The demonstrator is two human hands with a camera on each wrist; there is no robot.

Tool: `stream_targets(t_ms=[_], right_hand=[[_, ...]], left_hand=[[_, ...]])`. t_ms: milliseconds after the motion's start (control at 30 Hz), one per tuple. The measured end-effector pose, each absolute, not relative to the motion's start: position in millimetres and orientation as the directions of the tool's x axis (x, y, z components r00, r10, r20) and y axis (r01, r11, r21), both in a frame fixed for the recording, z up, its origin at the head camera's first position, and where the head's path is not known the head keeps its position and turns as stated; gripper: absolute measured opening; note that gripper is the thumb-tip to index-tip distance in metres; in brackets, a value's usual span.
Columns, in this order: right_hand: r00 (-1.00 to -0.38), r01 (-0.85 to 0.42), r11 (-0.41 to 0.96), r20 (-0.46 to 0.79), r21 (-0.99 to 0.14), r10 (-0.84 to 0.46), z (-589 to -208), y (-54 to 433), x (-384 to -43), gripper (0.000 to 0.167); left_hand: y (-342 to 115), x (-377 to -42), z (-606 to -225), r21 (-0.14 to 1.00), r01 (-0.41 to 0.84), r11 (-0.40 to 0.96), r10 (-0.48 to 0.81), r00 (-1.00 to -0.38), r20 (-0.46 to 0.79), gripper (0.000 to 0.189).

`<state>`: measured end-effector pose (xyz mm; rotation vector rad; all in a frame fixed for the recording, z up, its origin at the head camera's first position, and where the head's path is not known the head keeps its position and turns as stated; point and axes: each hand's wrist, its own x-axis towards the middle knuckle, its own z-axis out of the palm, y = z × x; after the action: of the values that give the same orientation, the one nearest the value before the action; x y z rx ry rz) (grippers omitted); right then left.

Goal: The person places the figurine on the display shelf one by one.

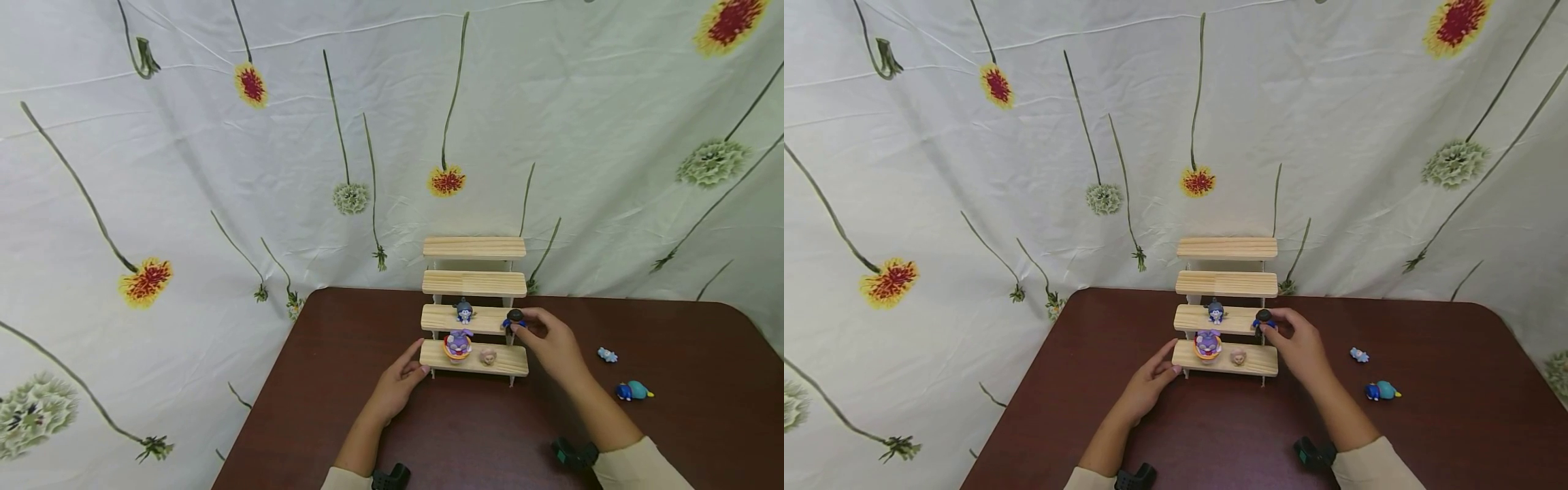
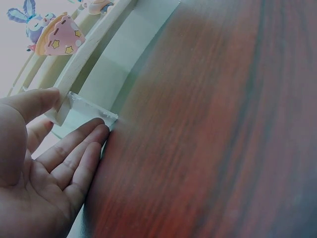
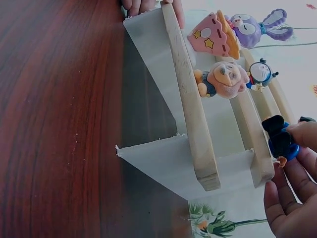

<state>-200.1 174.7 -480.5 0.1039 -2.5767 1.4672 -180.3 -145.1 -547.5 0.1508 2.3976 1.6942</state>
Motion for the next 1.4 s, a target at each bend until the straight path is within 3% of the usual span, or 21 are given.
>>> stream_targets(t_ms=[400,1400], right_hand=[[-0.989,-0.119,0.494,0.147,-0.861,0.019,-476.0,168.0,-208.9,0.047],[-0.994,-0.102,0.525,0.106,-0.845,-0.022,-471.3,164.4,-219.5,0.047]], left_hand=[[-144.3,-180.7,-546.9,0.945,-0.038,0.325,0.205,-0.973,-0.109,0.060],[-142.8,-179.9,-544.7,0.945,-0.038,0.324,0.196,-0.975,-0.106,0.058]])
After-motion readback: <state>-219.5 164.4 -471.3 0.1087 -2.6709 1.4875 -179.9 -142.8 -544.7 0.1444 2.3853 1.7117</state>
